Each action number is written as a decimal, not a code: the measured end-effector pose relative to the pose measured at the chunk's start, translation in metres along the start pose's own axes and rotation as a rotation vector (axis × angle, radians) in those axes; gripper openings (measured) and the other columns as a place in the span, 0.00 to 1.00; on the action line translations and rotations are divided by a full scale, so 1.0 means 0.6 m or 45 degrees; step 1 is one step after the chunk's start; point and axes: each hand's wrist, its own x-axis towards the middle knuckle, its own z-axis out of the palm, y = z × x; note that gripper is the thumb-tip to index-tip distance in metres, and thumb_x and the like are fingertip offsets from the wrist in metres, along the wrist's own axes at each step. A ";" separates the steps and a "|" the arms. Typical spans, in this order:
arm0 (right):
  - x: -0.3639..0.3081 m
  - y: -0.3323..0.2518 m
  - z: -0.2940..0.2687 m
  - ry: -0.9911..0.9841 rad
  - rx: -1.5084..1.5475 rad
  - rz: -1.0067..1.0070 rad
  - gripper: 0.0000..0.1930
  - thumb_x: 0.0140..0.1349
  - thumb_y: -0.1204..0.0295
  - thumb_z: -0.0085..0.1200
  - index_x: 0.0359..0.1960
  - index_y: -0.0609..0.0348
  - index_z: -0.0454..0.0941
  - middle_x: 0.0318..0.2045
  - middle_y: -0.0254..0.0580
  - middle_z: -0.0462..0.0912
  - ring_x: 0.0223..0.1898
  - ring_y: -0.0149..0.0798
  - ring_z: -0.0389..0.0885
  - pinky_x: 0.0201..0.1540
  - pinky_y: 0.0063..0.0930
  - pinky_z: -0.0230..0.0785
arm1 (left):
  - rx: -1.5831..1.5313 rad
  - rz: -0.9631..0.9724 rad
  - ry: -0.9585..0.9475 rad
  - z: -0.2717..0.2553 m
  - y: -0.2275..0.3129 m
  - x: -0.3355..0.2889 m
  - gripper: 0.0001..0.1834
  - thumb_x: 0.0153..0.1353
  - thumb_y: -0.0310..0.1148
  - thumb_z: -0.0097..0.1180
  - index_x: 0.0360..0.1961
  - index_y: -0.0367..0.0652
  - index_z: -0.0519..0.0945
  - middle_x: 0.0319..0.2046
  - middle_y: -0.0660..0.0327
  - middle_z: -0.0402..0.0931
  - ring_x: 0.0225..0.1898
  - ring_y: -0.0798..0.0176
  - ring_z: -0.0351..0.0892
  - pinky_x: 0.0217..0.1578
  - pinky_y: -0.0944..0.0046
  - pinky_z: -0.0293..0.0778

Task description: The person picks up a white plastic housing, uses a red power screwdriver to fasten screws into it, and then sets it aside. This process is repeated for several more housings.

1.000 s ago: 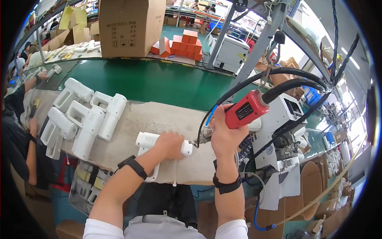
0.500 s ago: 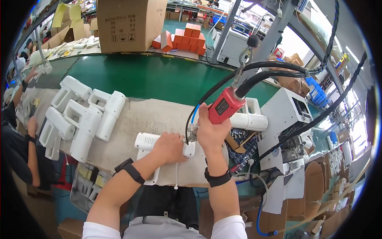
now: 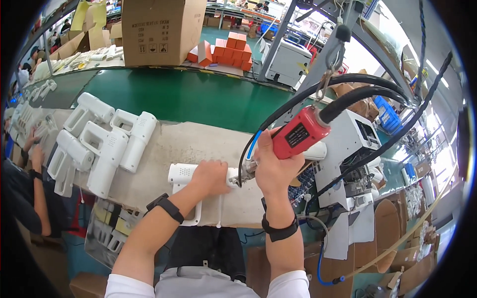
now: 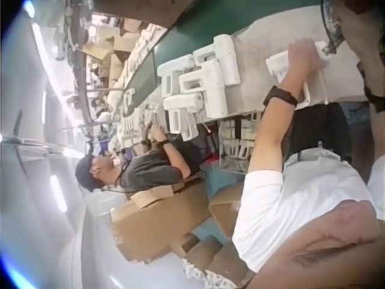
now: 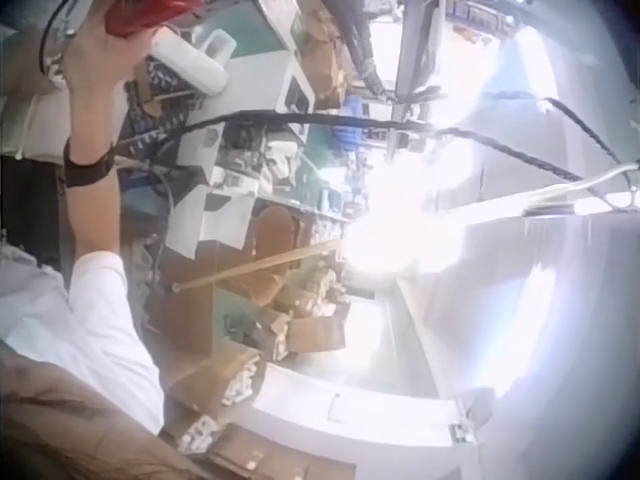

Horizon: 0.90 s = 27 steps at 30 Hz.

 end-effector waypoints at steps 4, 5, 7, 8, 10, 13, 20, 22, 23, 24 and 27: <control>-0.012 0.013 0.003 0.005 0.001 0.089 0.10 0.61 0.71 0.64 0.31 0.62 0.74 0.19 0.32 0.75 0.19 0.24 0.72 0.22 0.19 0.63 | -0.046 0.041 0.077 0.007 -0.005 0.002 0.32 0.40 0.54 0.69 0.39 0.40 0.77 0.37 0.54 0.80 0.43 0.52 0.80 0.45 0.52 0.73; -0.018 0.029 0.004 0.004 -0.001 0.091 0.10 0.61 0.71 0.64 0.31 0.62 0.74 0.19 0.32 0.75 0.19 0.24 0.72 0.22 0.19 0.63 | -0.066 0.028 0.046 0.006 -0.005 0.001 0.34 0.39 0.56 0.70 0.40 0.40 0.77 0.39 0.53 0.79 0.45 0.52 0.79 0.47 0.52 0.72; -0.028 0.064 0.009 -0.031 -0.178 0.120 0.11 0.61 0.69 0.64 0.31 0.61 0.75 0.20 0.30 0.76 0.19 0.23 0.72 0.23 0.18 0.63 | 0.025 0.135 0.189 0.014 -0.013 -0.006 0.35 0.36 0.59 0.70 0.37 0.41 0.79 0.40 0.52 0.78 0.46 0.49 0.78 0.48 0.51 0.72; -0.033 0.069 0.008 -0.027 -0.146 0.154 0.10 0.62 0.69 0.63 0.31 0.60 0.74 0.19 0.30 0.75 0.20 0.22 0.72 0.23 0.18 0.63 | 0.119 0.242 0.334 0.015 -0.021 -0.011 0.36 0.33 0.63 0.70 0.35 0.42 0.81 0.41 0.51 0.77 0.48 0.47 0.77 0.48 0.51 0.71; -0.035 0.071 0.005 -0.063 -0.135 0.176 0.09 0.62 0.70 0.62 0.32 0.61 0.74 0.20 0.30 0.75 0.20 0.23 0.72 0.23 0.18 0.63 | 0.042 0.246 0.305 -0.008 -0.063 -0.023 0.40 0.31 0.64 0.71 0.39 0.42 0.80 0.43 0.50 0.76 0.50 0.45 0.75 0.50 0.50 0.69; -0.026 0.058 0.018 -0.049 -0.115 0.110 0.08 0.63 0.72 0.61 0.34 0.62 0.74 0.21 0.31 0.75 0.20 0.23 0.72 0.23 0.18 0.63 | 0.003 0.151 0.115 -0.043 -0.121 -0.058 0.46 0.28 0.65 0.73 0.44 0.41 0.78 0.45 0.49 0.76 0.52 0.45 0.74 0.51 0.49 0.69; 0.013 -0.043 0.098 -0.066 0.136 0.042 0.08 0.61 0.75 0.62 0.36 0.63 0.75 0.22 0.31 0.76 0.19 0.23 0.73 0.22 0.18 0.65 | -0.134 -0.124 -0.261 -0.072 -0.098 -0.069 0.48 0.30 0.64 0.73 0.47 0.38 0.77 0.44 0.52 0.79 0.49 0.49 0.79 0.49 0.54 0.75; 0.011 -0.021 0.117 -0.136 0.065 0.018 0.09 0.61 0.73 0.64 0.35 0.62 0.75 0.22 0.31 0.76 0.19 0.23 0.72 0.22 0.17 0.64 | -0.157 -0.123 -0.230 -0.070 -0.094 -0.073 0.48 0.30 0.64 0.73 0.47 0.37 0.77 0.45 0.52 0.79 0.49 0.49 0.79 0.50 0.54 0.75; 0.011 -0.006 0.122 -0.143 0.068 0.015 0.09 0.61 0.73 0.64 0.35 0.62 0.75 0.22 0.31 0.76 0.19 0.23 0.72 0.22 0.17 0.64 | -0.176 -0.121 -0.205 -0.069 -0.094 -0.074 0.48 0.30 0.64 0.73 0.47 0.37 0.77 0.45 0.52 0.78 0.49 0.50 0.79 0.50 0.54 0.75; 0.010 0.008 0.126 -0.141 0.094 0.041 0.09 0.61 0.73 0.63 0.34 0.62 0.75 0.22 0.31 0.76 0.19 0.23 0.72 0.22 0.18 0.63 | -0.179 -0.127 -0.200 -0.069 -0.094 -0.072 0.48 0.30 0.64 0.73 0.47 0.37 0.77 0.45 0.52 0.78 0.49 0.50 0.79 0.50 0.54 0.75; 0.006 0.023 0.141 -0.139 0.140 0.113 0.09 0.62 0.73 0.63 0.33 0.62 0.75 0.21 0.31 0.76 0.19 0.23 0.72 0.22 0.18 0.63 | -0.069 -0.061 -0.184 -0.062 -0.102 -0.072 0.52 0.28 0.70 0.70 0.45 0.34 0.79 0.37 0.49 0.82 0.43 0.49 0.82 0.43 0.53 0.78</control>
